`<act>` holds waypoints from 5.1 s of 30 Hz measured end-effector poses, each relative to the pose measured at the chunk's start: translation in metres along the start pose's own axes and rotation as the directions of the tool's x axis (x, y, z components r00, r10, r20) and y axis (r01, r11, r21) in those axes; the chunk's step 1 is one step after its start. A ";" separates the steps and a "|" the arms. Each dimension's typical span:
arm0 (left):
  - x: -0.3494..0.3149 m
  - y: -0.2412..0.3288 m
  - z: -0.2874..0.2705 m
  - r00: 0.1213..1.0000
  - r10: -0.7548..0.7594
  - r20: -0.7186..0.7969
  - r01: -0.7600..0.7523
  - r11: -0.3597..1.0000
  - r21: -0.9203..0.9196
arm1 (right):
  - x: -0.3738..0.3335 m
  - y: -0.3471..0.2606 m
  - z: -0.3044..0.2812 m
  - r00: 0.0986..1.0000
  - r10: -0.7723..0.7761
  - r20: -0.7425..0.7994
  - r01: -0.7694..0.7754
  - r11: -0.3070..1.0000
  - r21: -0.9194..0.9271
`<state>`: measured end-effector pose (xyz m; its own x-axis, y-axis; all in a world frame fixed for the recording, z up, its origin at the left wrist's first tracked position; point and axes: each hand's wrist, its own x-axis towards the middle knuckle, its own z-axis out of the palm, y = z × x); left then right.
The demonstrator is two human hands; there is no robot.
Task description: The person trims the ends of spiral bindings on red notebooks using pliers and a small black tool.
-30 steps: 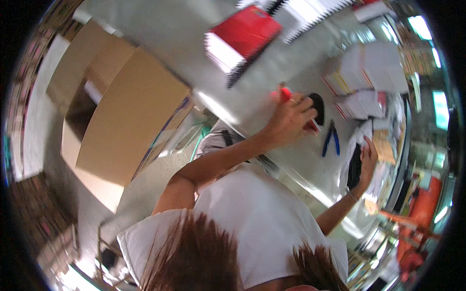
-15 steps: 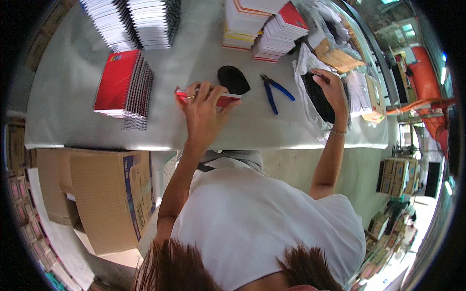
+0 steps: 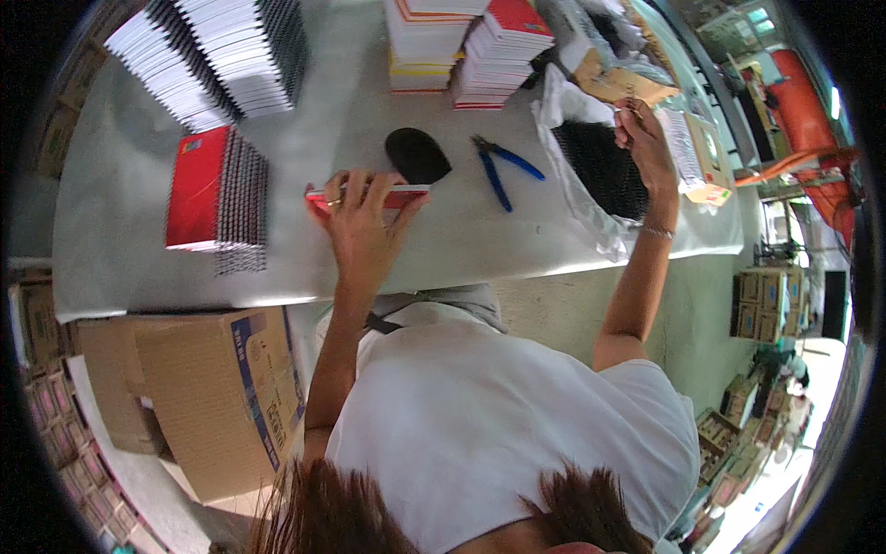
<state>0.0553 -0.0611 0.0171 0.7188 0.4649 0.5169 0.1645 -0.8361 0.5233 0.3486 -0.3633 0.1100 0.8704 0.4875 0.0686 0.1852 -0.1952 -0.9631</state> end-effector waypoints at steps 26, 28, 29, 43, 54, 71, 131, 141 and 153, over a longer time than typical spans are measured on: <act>0.007 0.016 -0.009 0.998 -0.042 0.057 0.041 0.999 0.009 | -0.079 -0.011 0.212 0.859 -0.359 0.364 0.462 0.851 -0.250; 0.007 0.018 -0.008 0.997 -0.054 0.048 0.054 0.999 -0.001 | -0.080 -0.011 0.213 0.862 -0.364 0.354 0.456 0.861 -0.224; 0.006 0.017 -0.007 0.998 -0.052 0.044 0.052 0.999 0.003 | -0.080 -0.010 0.213 0.854 -0.382 0.354 0.474 0.852 -0.224; 0.004 0.016 -0.006 0.992 -0.091 0.088 0.085 0.994 0.063 | -0.075 -0.017 0.222 0.781 -0.488 0.390 0.622 0.561 -0.546; 0.001 0.021 -0.001 0.997 -0.078 0.003 0.078 0.995 0.059 | -0.077 -0.009 0.230 0.810 -0.480 0.338 0.586 0.621 -0.521; 0.009 -0.022 -0.037 0.995 -0.081 0.053 0.093 0.951 -0.297 | -0.042 -0.017 0.219 0.742 -0.317 0.591 0.574 0.756 -0.315; 0.000 -0.055 -0.004 0.986 -0.137 0.090 0.163 0.874 -0.458 | -0.043 -0.011 0.200 0.560 -0.168 0.811 -0.102 0.958 0.269; 0.001 -0.058 -0.001 0.992 -0.109 0.068 0.128 0.856 -0.500 | -0.040 -0.014 0.215 0.619 -0.067 0.783 -0.041 0.992 0.117; 0.000 -0.056 -0.008 0.986 -0.121 0.111 0.160 0.859 -0.486 | -0.050 -0.026 0.208 0.609 -0.135 0.782 -0.163 0.943 0.290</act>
<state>0.0406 -0.0122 -0.0069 0.7640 0.5278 0.3712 -0.0715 -0.5025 0.8616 0.2060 -0.2058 0.0772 0.1482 0.9885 -0.0312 -0.0996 -0.0164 -0.9949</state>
